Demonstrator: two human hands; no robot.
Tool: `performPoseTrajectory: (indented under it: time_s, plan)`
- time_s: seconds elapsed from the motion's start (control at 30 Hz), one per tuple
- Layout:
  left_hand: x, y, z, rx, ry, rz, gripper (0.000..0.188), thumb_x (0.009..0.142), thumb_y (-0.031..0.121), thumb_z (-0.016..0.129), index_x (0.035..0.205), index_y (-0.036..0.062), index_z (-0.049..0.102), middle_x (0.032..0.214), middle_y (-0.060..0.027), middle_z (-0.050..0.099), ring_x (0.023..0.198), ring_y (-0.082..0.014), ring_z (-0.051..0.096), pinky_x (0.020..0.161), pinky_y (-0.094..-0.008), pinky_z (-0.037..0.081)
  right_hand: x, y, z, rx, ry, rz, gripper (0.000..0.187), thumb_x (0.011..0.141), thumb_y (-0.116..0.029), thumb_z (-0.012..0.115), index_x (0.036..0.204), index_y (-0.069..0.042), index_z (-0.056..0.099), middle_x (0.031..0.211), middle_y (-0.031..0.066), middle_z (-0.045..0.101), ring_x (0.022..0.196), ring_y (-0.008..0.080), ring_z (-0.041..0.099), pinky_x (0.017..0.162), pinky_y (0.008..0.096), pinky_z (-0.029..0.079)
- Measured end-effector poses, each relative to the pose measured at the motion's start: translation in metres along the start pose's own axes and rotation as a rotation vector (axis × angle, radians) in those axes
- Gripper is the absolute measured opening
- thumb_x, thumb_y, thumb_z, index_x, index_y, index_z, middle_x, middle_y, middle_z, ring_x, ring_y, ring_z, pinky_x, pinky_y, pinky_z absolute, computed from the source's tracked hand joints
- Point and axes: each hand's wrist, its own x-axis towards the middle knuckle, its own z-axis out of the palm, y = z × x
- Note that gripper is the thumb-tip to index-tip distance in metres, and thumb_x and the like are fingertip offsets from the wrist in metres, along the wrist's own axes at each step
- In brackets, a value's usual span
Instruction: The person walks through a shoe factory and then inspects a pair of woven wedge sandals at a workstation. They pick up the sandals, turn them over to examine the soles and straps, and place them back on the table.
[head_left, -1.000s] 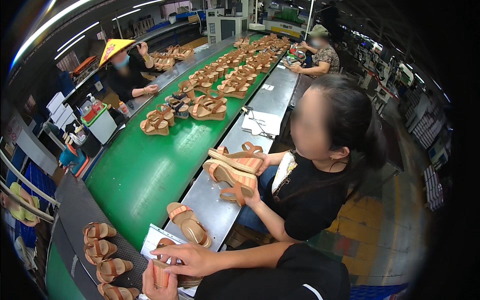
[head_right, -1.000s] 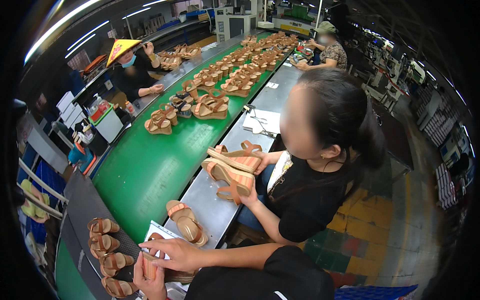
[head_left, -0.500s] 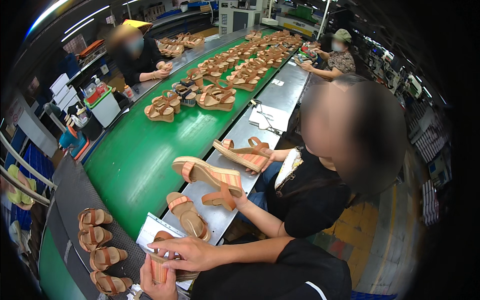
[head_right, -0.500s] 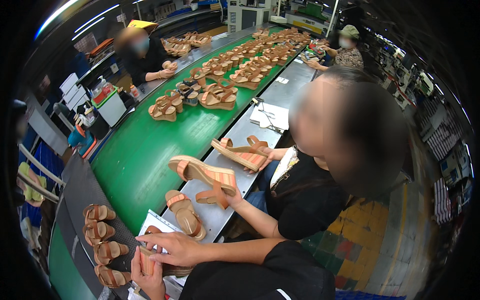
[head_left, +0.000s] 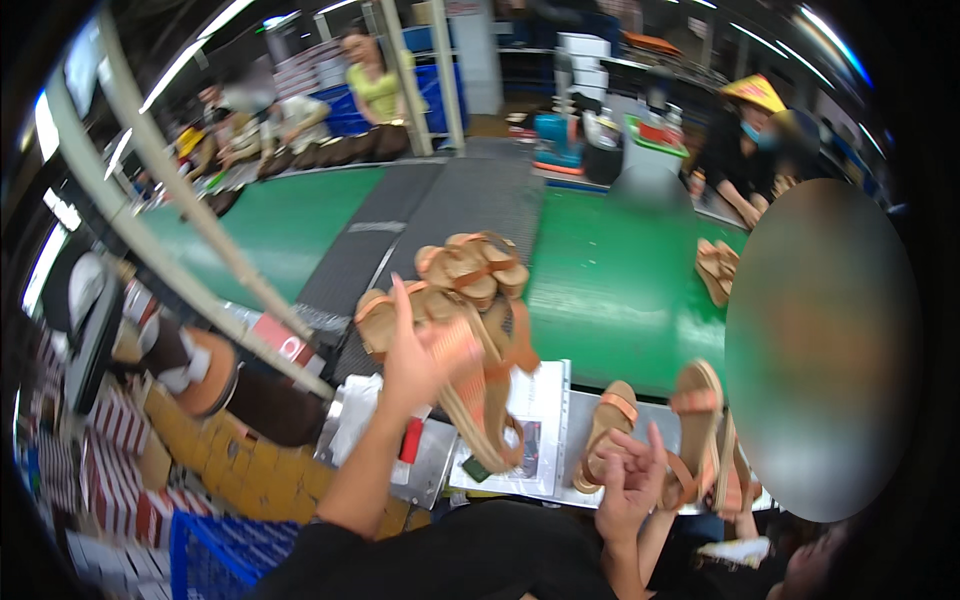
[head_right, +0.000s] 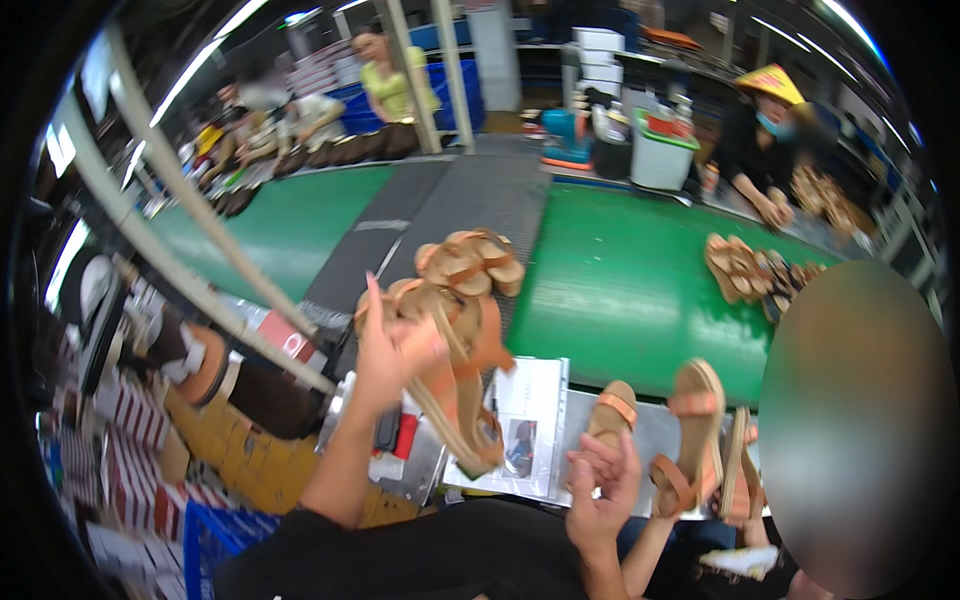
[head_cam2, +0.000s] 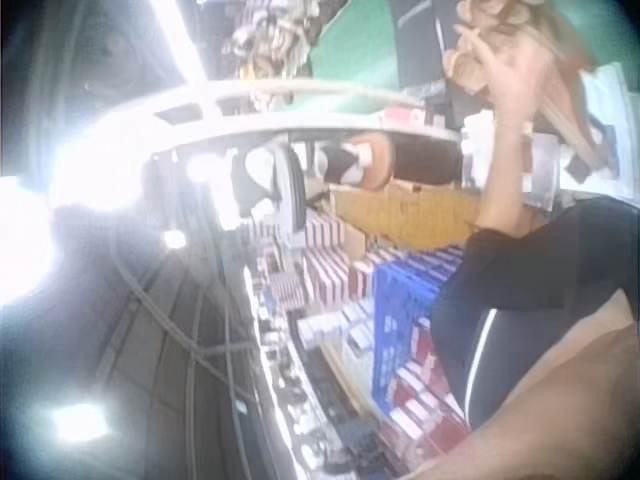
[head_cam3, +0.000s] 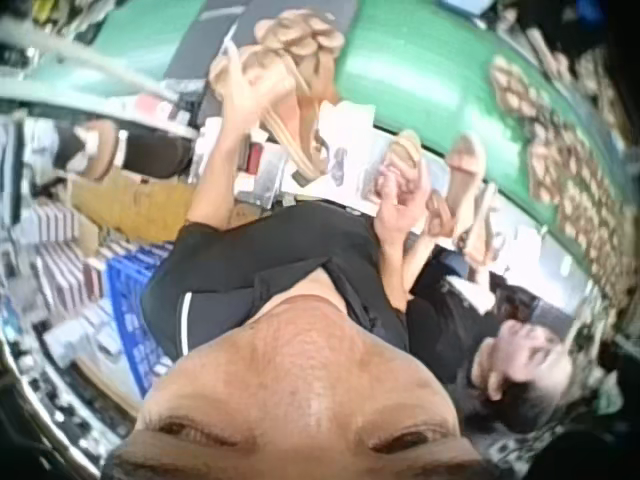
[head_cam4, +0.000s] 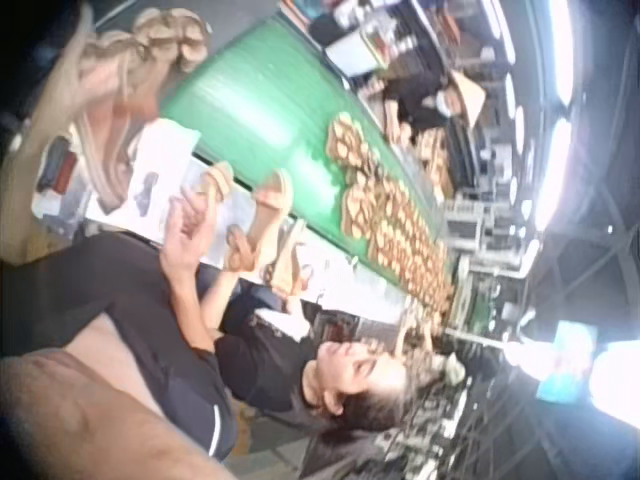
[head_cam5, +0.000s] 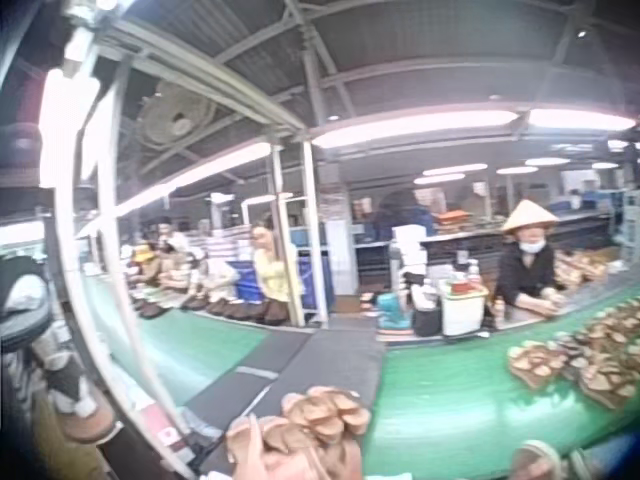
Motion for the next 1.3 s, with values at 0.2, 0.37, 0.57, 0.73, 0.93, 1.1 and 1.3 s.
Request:
performPoseTrajectory:
  time_s: [0.2, 0.37, 0.57, 0.73, 0.93, 1.1, 1.3]
  plan:
    - [0.080, 0.004, -0.090, -0.199, 0.135, -0.137, 0.123, 0.081, 0.013, 0.078, 0.147, -0.0019, -0.025, 0.112, -0.0224, 0.066, 0.094, -0.0234, 0.068, 0.083, -0.0334, 0.055, 0.002, 0.002, -0.007, 0.104, -0.087, 0.071, 0.058, 0.095, -0.004, 0.056, 0.146, -0.002, 0.029, 0.116, 0.0142, 0.061, 0.087, 0.0161, 0.066, 0.067, 0.0227, 0.052]
    - [0.122, -0.013, -0.093, 0.193, 0.080, -0.207, 0.118, 0.078, 0.022, 0.080, 0.152, -0.0036, -0.008, 0.138, -0.0305, 0.047, 0.109, -0.0248, 0.062, 0.092, -0.0339, 0.050, 0.002, 0.000, -0.004, 0.118, -0.159, 0.091, 0.056, 0.096, -0.005, 0.056, 0.145, -0.002, 0.030, 0.115, 0.0142, 0.061, 0.085, 0.0159, 0.066, 0.067, 0.0227, 0.052]
    - [0.092, 0.011, -0.020, -0.077, -0.259, -0.108, 0.069, 0.080, 0.014, 0.078, 0.138, -0.0047, 0.045, 0.116, -0.0110, 0.064, 0.102, -0.0135, 0.061, 0.091, -0.0290, 0.050, 0.006, 0.005, -0.016, 0.139, -0.100, 0.139, 0.047, 0.095, -0.005, 0.058, 0.138, -0.001, 0.041, 0.115, 0.0129, 0.062, 0.087, 0.0144, 0.065, 0.068, 0.0220, 0.051]
    - [-0.005, 0.016, 0.047, 0.041, -0.337, 0.060, 0.052, 0.077, 0.012, 0.081, 0.123, -0.0029, 0.061, 0.108, -0.0077, 0.067, 0.097, -0.0116, 0.062, 0.087, -0.0271, 0.051, 0.025, -0.010, -0.003, 0.232, -0.134, 0.152, 0.025, 0.093, -0.002, 0.061, 0.117, -0.002, 0.054, 0.117, 0.0106, 0.061, 0.094, 0.0090, 0.060, 0.070, 0.0209, 0.051]
    - [-0.044, 0.024, 0.087, 0.137, -0.323, 0.272, 0.054, 0.068, 0.024, 0.083, 0.113, -0.0005, 0.068, 0.096, -0.0176, 0.073, 0.084, -0.0234, 0.073, 0.076, -0.0324, 0.057, 0.047, -0.038, 0.000, 0.178, -0.178, 0.053, 0.017, 0.097, -0.006, 0.057, 0.113, -0.002, 0.053, 0.117, 0.0108, 0.060, 0.094, 0.0095, 0.059, 0.067, 0.0193, 0.050]
    - [-0.053, 0.024, 0.090, 0.150, -0.351, 0.283, 0.053, 0.068, 0.026, 0.081, 0.112, -0.0002, 0.068, 0.097, -0.0182, 0.072, 0.084, -0.0254, 0.073, 0.076, -0.0333, 0.057, 0.046, -0.024, 0.002, -0.042, -0.241, -0.024, 0.052, 0.093, -0.002, 0.062, 0.140, -0.001, 0.039, 0.115, 0.0137, 0.062, 0.096, 0.0131, 0.063, 0.072, 0.0228, 0.052]
    - [-0.056, 0.031, 0.082, 0.152, -0.387, 0.279, 0.052, 0.069, 0.019, 0.081, 0.115, -0.0020, 0.067, 0.098, -0.0164, 0.072, 0.085, -0.0193, 0.071, 0.077, -0.0301, 0.056, 0.051, -0.038, 0.003, 0.083, -0.358, 0.138, 0.065, 0.092, -0.001, 0.064, 0.147, -0.002, 0.030, 0.108, 0.0116, 0.062, 0.091, 0.0132, 0.064, 0.078, 0.0249, 0.053]
